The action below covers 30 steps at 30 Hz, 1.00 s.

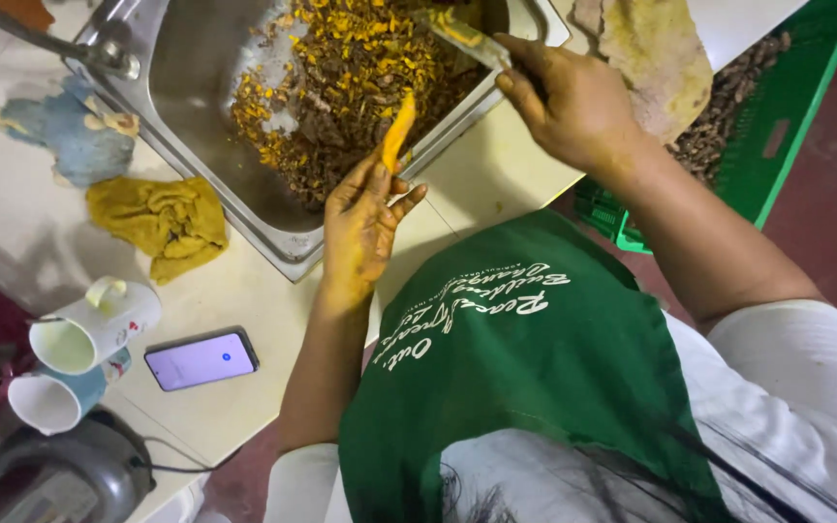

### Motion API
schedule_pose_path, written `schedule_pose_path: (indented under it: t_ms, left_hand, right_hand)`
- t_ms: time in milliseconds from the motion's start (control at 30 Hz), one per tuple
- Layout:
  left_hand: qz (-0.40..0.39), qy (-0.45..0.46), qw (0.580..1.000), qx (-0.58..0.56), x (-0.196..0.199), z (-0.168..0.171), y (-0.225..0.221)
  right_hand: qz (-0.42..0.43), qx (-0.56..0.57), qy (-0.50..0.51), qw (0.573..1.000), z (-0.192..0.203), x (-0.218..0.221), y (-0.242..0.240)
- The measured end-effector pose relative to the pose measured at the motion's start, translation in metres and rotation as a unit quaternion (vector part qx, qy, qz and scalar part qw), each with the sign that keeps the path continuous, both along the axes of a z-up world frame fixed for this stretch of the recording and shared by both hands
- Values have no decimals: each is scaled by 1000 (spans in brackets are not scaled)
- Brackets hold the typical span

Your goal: Peeling or scraping the skin off turmeric roots using a small knife over a sink

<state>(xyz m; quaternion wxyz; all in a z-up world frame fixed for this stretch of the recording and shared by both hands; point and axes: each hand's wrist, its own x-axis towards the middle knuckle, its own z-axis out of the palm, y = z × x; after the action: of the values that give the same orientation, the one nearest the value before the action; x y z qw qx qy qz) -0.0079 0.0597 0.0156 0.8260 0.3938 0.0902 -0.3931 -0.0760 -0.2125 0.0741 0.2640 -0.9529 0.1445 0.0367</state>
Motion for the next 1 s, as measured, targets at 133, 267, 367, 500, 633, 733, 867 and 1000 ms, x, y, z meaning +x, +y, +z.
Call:
schedule_pose_path:
  t_ms: [133, 267, 367, 500, 633, 733, 867, 1000]
  left_hand:
    - [5, -1, 999, -32, 11, -7, 10]
    - [9, -28, 1000, -1, 16, -22, 15]
    - [2, -120, 992, 24, 15, -44, 6]
    - [-22, -446, 881, 153, -22, -25, -13]
    - [-156, -637, 730, 193, -36, 8, -46]
    - [-163, -708, 658, 195, -47, -13, -61]
    - [-160, -691, 677, 195, -49, -29, -69]
    - [-83, -689, 665, 277, -16, -46, -72]
  right_hand:
    - [0, 40, -123, 992, -14, -9, 14]
    - [9, -120, 281, 952, 5, 14, 29]
    - [-6, -62, 253, 965, 12, 14, 30]
    - [-46, -39, 228, 972, 6, -4, 42]
    - [-31, 50, 197, 979, -6, -22, 46]
    - [-37, 100, 150, 983, -11, -40, 44]
    - [-22, 103, 109, 988, 0, -52, 33]
    - [-57, 166, 202, 964, 46, -62, 22]
